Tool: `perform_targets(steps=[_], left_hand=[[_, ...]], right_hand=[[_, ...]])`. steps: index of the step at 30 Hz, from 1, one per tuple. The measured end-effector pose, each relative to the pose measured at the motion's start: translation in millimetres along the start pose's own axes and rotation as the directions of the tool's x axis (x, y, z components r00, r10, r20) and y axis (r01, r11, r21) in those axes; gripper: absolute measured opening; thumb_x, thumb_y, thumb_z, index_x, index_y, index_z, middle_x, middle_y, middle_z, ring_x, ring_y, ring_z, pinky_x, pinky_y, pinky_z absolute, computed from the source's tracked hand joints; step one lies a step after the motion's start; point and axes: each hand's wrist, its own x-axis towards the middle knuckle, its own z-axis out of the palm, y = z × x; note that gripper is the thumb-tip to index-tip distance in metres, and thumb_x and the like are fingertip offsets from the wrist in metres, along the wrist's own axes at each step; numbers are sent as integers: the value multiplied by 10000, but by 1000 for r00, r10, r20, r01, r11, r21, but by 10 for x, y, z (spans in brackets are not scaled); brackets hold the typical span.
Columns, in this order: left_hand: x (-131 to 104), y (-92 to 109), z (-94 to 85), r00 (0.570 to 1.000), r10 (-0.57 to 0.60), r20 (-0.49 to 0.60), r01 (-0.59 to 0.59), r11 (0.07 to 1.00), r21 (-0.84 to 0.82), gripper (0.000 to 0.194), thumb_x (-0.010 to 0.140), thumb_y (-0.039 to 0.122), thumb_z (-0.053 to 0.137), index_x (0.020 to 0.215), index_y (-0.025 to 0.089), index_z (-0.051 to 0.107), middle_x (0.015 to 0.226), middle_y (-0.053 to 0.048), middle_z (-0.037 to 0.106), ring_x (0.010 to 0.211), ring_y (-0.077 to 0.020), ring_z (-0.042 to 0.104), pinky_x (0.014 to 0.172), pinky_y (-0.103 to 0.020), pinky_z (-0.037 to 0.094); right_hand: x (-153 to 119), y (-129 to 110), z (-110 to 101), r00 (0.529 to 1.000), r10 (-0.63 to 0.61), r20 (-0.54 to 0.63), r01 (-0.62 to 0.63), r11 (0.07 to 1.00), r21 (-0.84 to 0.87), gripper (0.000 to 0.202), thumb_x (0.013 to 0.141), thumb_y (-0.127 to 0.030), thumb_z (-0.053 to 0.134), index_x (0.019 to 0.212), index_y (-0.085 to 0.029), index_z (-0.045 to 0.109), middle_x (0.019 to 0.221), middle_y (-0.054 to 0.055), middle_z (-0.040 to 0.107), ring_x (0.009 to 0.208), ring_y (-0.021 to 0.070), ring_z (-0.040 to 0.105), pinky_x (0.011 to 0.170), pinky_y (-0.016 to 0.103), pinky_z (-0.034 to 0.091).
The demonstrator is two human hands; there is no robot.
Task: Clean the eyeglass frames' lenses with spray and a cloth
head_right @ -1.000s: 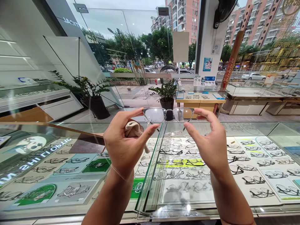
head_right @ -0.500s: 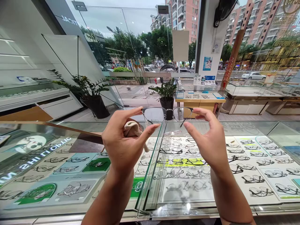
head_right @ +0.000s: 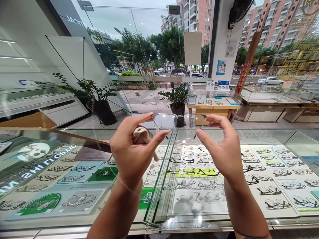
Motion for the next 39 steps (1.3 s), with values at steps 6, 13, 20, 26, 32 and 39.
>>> perform_targets(steps=[6,13,20,26,32,39], left_hand=[[25,-57,-2,993,-86,82,90,995,-43,479,837,496,862,1209,215,751,1035,-51,779,596,-89,563,522,-243,467],[53,-67,-34,974,-157,164,171,982,-75,513,833,499,853,1248,213,758,1062,-82,810,588,-103,588,506,-248,476],[70,-37,-39,963,-187,192,207,974,-91,530,823,504,852,1245,195,764,1096,-90,820,494,-63,479,472,-249,447],[78,-43,-40,965,-178,193,194,979,-67,507,843,491,832,1252,199,764,1080,-88,823,499,-65,469,480,-250,425],[87,-37,-48,965,-169,201,186,980,-67,479,847,506,829,1213,203,772,998,-66,819,488,-64,437,481,-250,414],[69,-53,-23,975,-146,168,163,983,-90,460,842,507,846,1165,192,758,1003,-59,792,499,-53,432,483,-241,403]], right_hand=[[-23,-13,39,992,-103,-68,103,995,4,404,881,-429,818,1209,-254,657,1174,56,698,1081,241,672,981,450,547],[-49,-53,73,965,-221,-138,217,975,-47,378,894,-404,808,1206,-252,658,1110,48,670,1053,239,649,962,435,525],[-47,-53,77,959,-243,-149,238,970,-55,380,891,-403,807,1206,-250,659,1112,51,669,1052,241,643,959,434,522],[-51,-68,82,956,-251,-153,246,968,-55,368,893,-395,805,1196,-244,659,1099,51,668,1043,241,643,954,437,525],[-51,-85,83,960,-237,-150,236,971,-31,362,889,-383,813,1185,-240,661,1089,44,667,1030,228,642,949,427,529],[-57,-97,72,974,-181,-137,177,983,-39,364,889,-399,794,1185,-231,665,1099,52,683,1011,228,653,935,429,541]])
